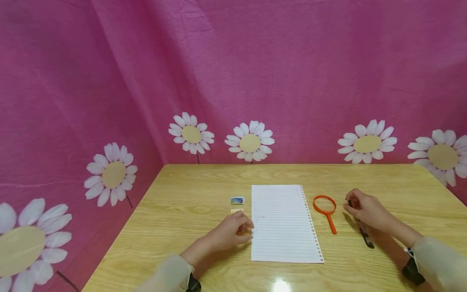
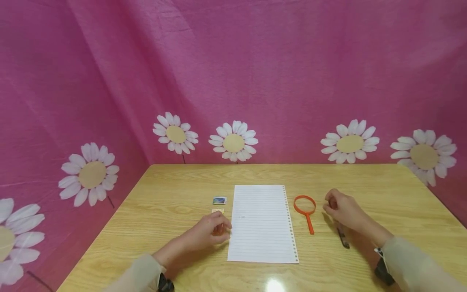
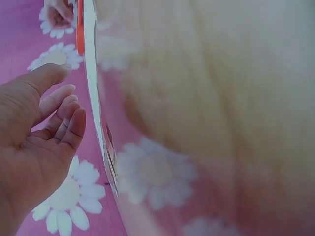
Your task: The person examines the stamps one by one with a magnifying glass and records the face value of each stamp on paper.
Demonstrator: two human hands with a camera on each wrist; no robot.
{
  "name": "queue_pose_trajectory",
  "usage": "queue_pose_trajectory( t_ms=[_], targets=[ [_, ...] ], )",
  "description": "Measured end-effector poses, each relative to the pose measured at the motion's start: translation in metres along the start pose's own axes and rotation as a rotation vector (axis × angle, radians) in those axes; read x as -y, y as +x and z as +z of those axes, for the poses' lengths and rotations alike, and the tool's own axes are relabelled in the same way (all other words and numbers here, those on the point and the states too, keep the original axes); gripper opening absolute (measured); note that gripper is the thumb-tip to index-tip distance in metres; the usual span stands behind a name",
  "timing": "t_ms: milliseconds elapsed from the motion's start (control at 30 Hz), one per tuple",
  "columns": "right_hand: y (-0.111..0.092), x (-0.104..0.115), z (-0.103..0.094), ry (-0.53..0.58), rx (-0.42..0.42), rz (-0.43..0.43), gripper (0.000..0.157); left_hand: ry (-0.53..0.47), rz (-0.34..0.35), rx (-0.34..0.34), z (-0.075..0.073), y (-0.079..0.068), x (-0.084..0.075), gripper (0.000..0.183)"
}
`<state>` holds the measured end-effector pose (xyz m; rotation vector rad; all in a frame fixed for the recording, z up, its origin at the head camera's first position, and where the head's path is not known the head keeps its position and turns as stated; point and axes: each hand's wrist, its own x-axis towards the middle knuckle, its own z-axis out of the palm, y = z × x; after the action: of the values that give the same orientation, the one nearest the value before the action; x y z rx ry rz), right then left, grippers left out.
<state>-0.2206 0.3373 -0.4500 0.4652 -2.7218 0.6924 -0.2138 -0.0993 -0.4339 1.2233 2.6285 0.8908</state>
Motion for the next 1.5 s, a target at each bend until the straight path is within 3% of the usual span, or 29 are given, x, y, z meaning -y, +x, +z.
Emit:
queue_pose_trajectory(
  t_ms=[300, 500, 1033, 1333, 1500],
  targets=[
    [0.002, -0.012, -0.001, 0.004, 0.043, 0.023, 0.023, 0.025, -0.026, 0.085, 0.009, -0.004, -0.016, 0.023],
    [0.005, -0.017, 0.000, -0.019, 0.079, 0.057, 0.025, 0.051, -0.027, 0.112, 0.014, -0.008, -0.018, 0.023],
    [0.007, -0.020, 0.002, -0.032, 0.090, 0.043, 0.025, 0.052, -0.079, 0.173, 0.016, -0.011, -0.021, 0.022],
    [0.005, -0.018, -0.002, 0.055, -0.005, -0.044, 0.031, 0.065, -0.092, 0.176, 0.015, -0.012, -0.021, 0.023],
    [0.002, -0.020, -0.007, 0.185, 0.029, -0.035, 0.022, 0.073, -0.096, 0.176, 0.016, -0.012, -0.021, 0.023]
  ],
)
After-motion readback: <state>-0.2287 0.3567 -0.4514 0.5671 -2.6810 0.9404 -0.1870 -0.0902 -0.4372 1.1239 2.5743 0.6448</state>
